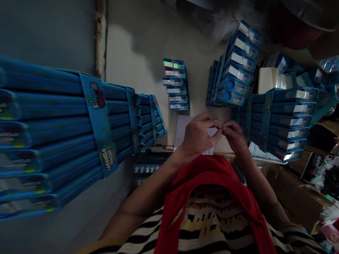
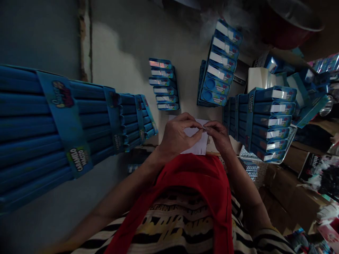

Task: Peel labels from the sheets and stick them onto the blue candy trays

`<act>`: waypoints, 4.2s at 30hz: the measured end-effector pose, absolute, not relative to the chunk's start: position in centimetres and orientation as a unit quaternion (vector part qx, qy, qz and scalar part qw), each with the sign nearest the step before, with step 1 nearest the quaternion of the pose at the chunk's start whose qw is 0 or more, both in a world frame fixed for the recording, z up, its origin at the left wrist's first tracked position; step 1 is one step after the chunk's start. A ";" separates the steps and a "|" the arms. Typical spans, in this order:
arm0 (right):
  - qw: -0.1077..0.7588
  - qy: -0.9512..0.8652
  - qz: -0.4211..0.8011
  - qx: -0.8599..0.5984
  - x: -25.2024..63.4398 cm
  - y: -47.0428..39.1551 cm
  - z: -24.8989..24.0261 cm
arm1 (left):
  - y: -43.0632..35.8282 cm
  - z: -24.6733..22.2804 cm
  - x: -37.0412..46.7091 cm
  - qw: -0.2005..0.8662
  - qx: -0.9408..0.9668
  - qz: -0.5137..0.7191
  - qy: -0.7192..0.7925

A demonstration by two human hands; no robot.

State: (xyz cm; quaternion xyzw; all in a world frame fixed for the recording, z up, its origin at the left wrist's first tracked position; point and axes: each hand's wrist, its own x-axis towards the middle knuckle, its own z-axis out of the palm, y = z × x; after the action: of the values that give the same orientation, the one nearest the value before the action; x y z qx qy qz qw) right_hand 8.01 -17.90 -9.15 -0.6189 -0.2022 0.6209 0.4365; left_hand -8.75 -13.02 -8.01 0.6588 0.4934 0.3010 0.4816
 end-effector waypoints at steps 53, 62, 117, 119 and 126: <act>0.236 -0.775 0.366 -0.457 9.9 -21.3 -5.0 | -16.7 -6.7 -10.9 0.717 0.347 0.197 0.571; 0.220 -0.804 0.313 -0.454 10.2 -20.3 -4.5 | -15.9 -6.3 -11.1 0.612 0.488 0.294 0.548; 0.231 -0.195 0.719 -0.626 2.0 -22.4 -28.5 | -24.8 -26.8 -18.4 0.527 0.343 0.198 0.752; 0.233 -0.164 0.707 -0.647 1.9 -22.4 -29.8 | -23.9 -28.6 -16.9 0.531 0.387 0.161 0.736; 0.248 -0.157 0.687 -0.664 0.8 -22.9 -30.6 | -20.5 -32.3 -13.4 0.515 0.452 0.105 0.721</act>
State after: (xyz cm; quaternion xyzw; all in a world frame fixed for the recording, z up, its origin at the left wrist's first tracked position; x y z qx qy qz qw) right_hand 0.77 -22.94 -30.61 -0.6641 -0.1573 0.6874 0.2482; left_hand -13.39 -20.47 -32.33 0.4516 0.7209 0.1051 0.5151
